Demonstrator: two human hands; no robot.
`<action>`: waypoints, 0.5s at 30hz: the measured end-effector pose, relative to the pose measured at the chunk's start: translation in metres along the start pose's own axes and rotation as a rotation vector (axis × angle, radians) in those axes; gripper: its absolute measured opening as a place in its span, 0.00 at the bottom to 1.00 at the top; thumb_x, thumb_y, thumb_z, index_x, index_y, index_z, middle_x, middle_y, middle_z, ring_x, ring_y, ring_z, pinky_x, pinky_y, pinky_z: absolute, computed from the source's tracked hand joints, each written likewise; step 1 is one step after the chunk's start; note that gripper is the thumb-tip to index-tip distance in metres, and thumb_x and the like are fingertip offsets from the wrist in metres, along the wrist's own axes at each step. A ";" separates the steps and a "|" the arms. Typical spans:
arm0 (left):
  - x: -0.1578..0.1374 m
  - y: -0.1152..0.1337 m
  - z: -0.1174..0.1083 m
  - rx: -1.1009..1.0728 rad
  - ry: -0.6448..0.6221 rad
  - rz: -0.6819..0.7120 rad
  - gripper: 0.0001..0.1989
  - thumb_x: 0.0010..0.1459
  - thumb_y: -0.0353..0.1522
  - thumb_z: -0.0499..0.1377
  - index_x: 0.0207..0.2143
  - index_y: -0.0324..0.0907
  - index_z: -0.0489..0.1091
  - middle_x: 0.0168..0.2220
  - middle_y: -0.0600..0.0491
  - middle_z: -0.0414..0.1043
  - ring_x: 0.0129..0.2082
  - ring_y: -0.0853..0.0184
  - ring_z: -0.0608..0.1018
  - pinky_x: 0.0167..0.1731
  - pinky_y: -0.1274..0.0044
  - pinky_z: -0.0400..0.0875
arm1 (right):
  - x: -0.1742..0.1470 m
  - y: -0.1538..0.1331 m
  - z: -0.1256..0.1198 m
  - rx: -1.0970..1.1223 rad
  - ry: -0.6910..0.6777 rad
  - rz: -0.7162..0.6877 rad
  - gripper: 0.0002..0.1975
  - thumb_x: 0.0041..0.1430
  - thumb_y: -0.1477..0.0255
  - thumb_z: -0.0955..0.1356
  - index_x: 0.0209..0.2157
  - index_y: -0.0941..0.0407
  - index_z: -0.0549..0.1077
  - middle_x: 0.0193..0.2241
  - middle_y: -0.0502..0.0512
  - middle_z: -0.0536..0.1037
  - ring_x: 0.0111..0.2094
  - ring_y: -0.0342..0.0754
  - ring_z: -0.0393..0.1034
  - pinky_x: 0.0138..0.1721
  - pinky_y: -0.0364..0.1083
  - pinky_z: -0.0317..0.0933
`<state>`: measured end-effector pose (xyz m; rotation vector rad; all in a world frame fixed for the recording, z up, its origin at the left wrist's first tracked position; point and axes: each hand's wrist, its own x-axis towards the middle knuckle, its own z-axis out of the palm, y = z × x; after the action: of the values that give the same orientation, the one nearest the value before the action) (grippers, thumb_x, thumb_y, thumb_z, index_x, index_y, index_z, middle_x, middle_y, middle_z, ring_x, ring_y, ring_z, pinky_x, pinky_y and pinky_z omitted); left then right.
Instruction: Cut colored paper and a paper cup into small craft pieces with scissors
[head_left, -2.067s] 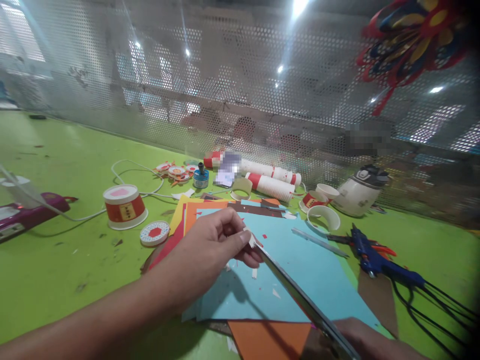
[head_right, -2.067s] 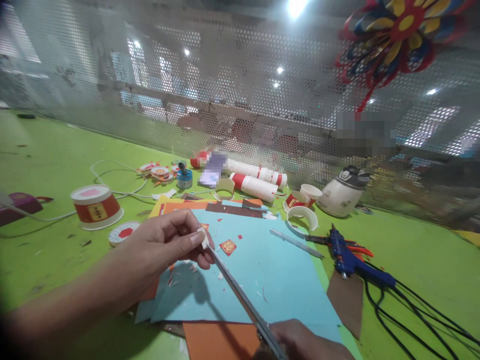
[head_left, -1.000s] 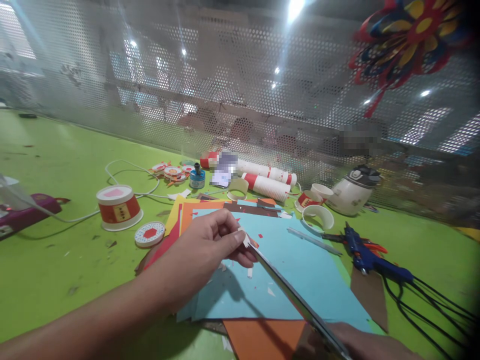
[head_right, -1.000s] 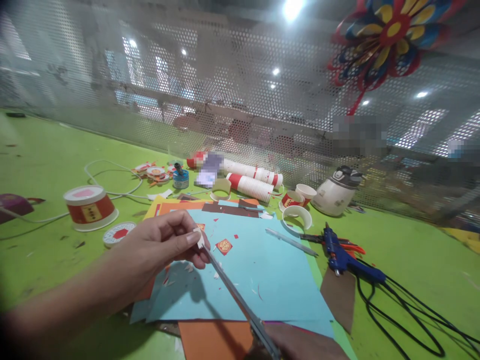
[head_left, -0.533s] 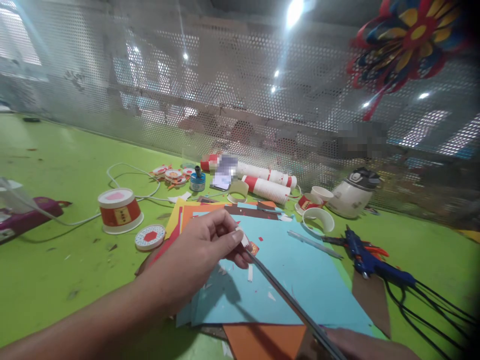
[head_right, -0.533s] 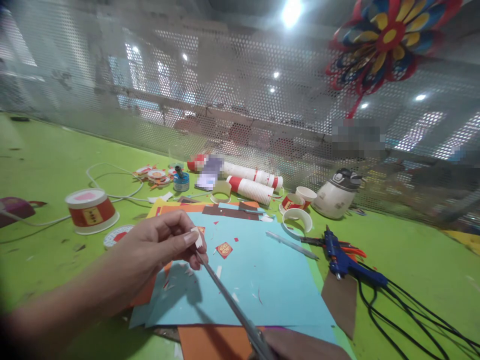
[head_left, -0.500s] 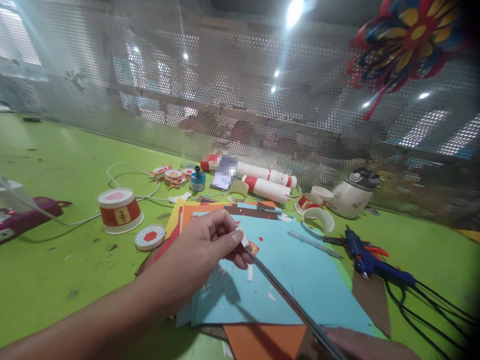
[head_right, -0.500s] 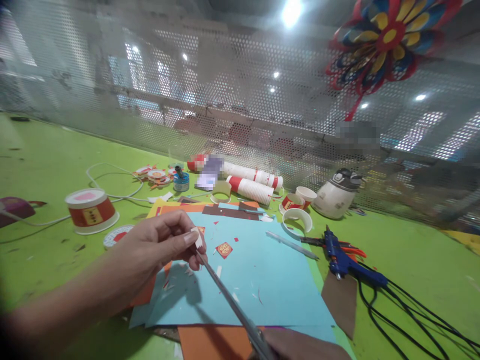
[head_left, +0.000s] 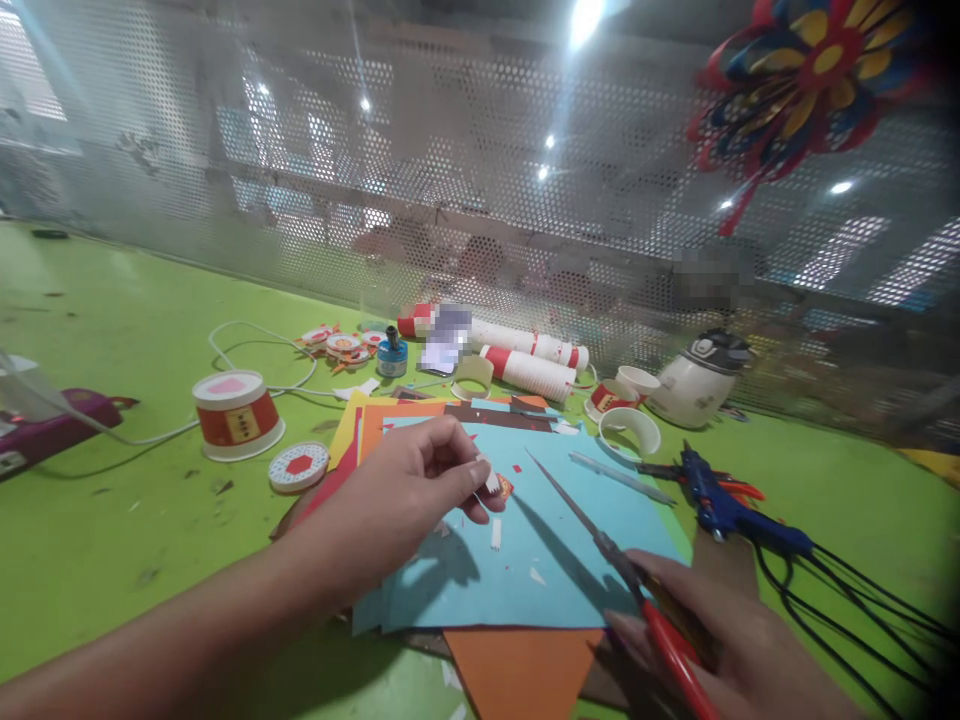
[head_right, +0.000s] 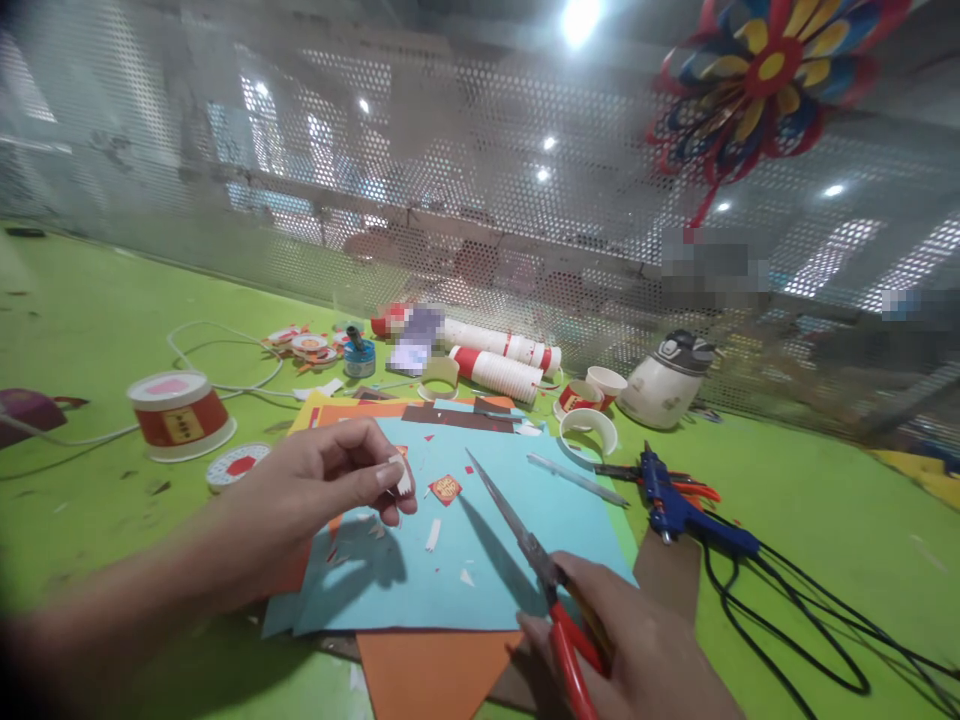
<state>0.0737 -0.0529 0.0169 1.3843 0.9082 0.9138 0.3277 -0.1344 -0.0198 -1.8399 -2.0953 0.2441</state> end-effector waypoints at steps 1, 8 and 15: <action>0.001 0.000 -0.001 0.016 -0.017 -0.014 0.09 0.54 0.34 0.58 0.25 0.40 0.63 0.26 0.53 0.73 0.26 0.69 0.74 0.31 0.75 0.67 | 0.003 0.002 0.000 -0.051 -0.018 0.021 0.18 0.56 0.58 0.66 0.43 0.54 0.74 0.40 0.59 0.82 0.38 0.56 0.77 0.34 0.46 0.71; 0.017 -0.012 -0.015 0.342 -0.052 -0.057 0.09 0.51 0.36 0.59 0.26 0.38 0.70 0.27 0.52 0.73 0.26 0.70 0.71 0.29 0.76 0.64 | 0.013 0.006 -0.001 -0.170 -0.138 0.165 0.23 0.61 0.56 0.59 0.47 0.55 0.72 0.40 0.60 0.81 0.39 0.57 0.75 0.39 0.52 0.67; 0.034 -0.022 -0.033 0.501 -0.047 -0.006 0.08 0.46 0.35 0.61 0.24 0.37 0.72 0.22 0.53 0.72 0.24 0.70 0.70 0.28 0.76 0.63 | 0.016 0.005 0.005 -0.191 -0.136 0.190 0.22 0.58 0.55 0.62 0.45 0.55 0.73 0.36 0.61 0.81 0.37 0.60 0.74 0.33 0.51 0.64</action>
<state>0.0564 -0.0080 -0.0045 1.8161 1.1533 0.6678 0.3294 -0.1172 -0.0239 -2.1955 -2.0953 0.2280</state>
